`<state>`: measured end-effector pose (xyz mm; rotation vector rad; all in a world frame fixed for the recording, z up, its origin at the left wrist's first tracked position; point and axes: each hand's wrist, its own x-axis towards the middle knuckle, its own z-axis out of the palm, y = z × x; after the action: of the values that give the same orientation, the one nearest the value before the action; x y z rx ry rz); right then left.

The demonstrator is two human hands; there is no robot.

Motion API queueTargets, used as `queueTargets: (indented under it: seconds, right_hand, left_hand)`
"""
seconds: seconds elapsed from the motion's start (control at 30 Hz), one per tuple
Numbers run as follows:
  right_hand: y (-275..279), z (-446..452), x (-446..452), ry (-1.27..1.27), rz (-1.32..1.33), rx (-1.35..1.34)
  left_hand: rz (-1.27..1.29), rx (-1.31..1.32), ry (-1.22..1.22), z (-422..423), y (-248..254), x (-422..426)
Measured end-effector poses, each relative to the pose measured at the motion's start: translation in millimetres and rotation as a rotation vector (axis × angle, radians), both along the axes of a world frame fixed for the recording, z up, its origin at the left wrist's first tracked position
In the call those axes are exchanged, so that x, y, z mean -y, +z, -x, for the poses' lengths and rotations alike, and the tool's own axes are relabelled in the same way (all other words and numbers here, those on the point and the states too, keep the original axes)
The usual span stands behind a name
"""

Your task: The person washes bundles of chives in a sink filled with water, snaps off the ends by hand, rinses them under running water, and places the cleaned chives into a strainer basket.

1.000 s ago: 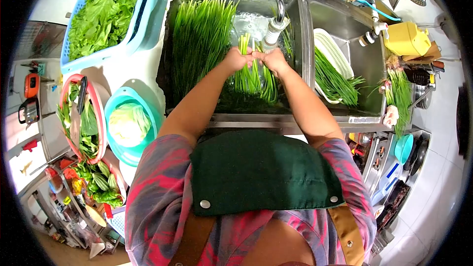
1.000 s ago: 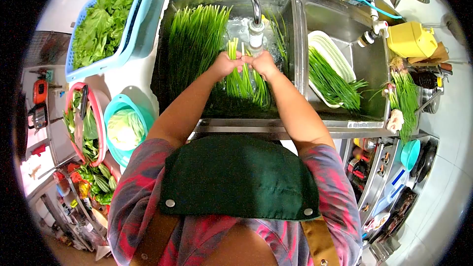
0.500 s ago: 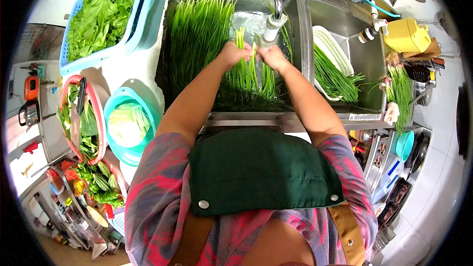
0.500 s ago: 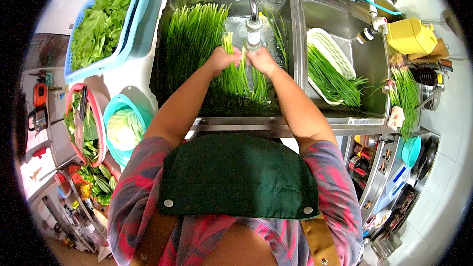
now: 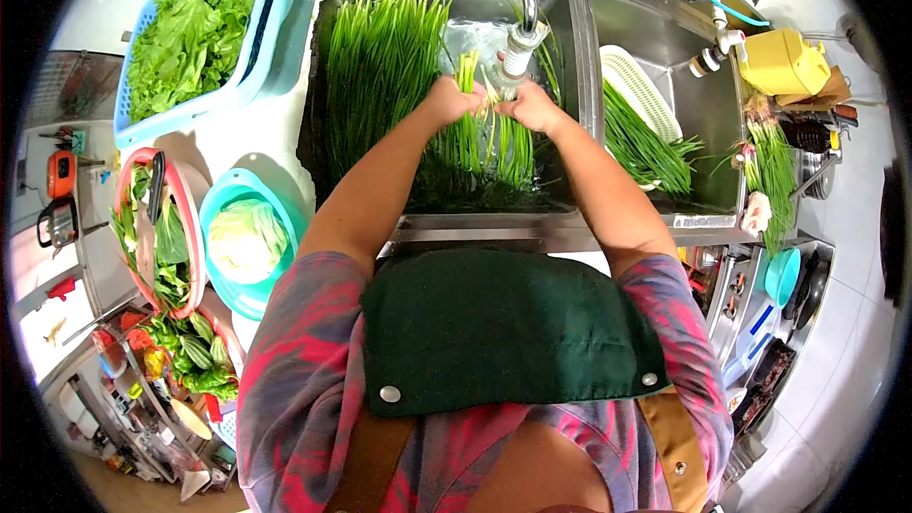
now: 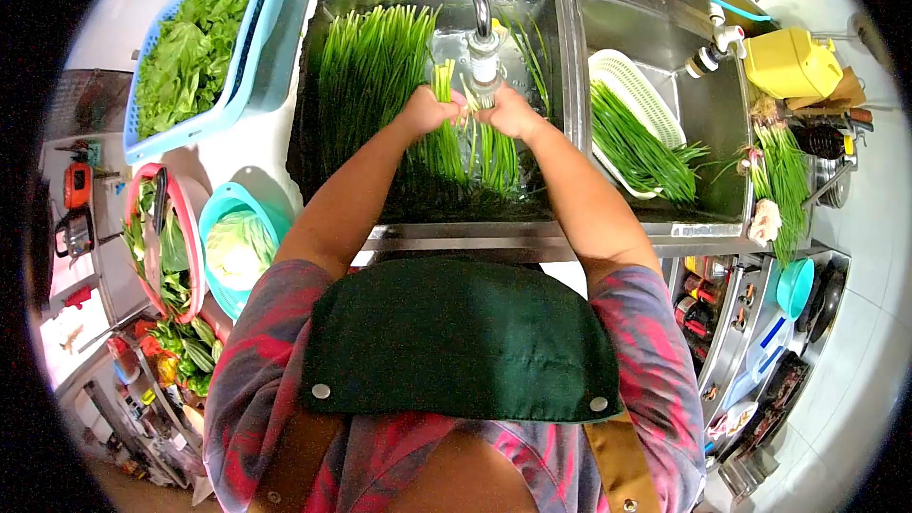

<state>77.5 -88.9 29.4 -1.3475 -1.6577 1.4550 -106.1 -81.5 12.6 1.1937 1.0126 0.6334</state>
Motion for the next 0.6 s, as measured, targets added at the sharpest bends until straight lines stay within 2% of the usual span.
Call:
queueTargets:
  seconds: [0.07,0.1,0.13,0.2,0.27,0.33,0.37,0.4,0.47,0.5,0.53,0.6]
  right_hand:
    - [-8.2,-7.6,-3.3,-0.01,0.148,-0.065]
    - [0.4,-9.4,-3.8,-0.116,0.298,-0.128]
    - [2.1,-15.2,-5.6,-0.236,0.404,-0.397]
    - [20.5,-39.0,-3.3,-0.302,0.597,-0.63]
    - [32.5,-66.1,2.2,-0.293,0.534,-0.66]
    - [56.0,-92.6,13.5,-0.255,0.582,-0.894]
    - [71.4,-101.9,21.9,-0.298,0.518,-0.905]
    - [87.1,-109.9,29.9,-0.344,0.452,-0.916]
    - [112.4,-124.7,39.2,-0.27,0.259,-1.047]
    - [125.7,-132.1,41.4,-0.288,0.213,-1.04]
    - [139.2,-138.6,42.2,-0.307,0.166,-1.033]
    - [166.9,-146.7,39.9,-0.458,0.065,-0.836]
  left_hand:
    - [0.063,0.099,0.0,2.0,0.8,-0.2]
    - [0.11,0.137,0.03,3.2,2.3,0.9]
    - [0.156,0.174,0.061,4.7,4.9,1.6]
    - [0.247,0.252,0.121,6.7,8.6,1.7]
    - [0.241,0.31,0.105,14.1,-2.8,-2.4]
    - [0.244,0.415,0.152,21.2,-12.7,-0.2]
    - [0.299,0.41,0.123,26.1,-14.3,-0.3]
    - [0.261,0.315,0.141,30.6,-12.0,-0.6]
    - [0.186,0.124,0.164,39.2,-4.8,-3.7]
    - [0.063,0.056,0.23,47.1,-22.8,-9.6]
    - [-0.019,-0.198,0.226,52.7,-0.7,-12.7]
    - [-0.182,-0.722,0.24,57.1,31.4,-21.8]
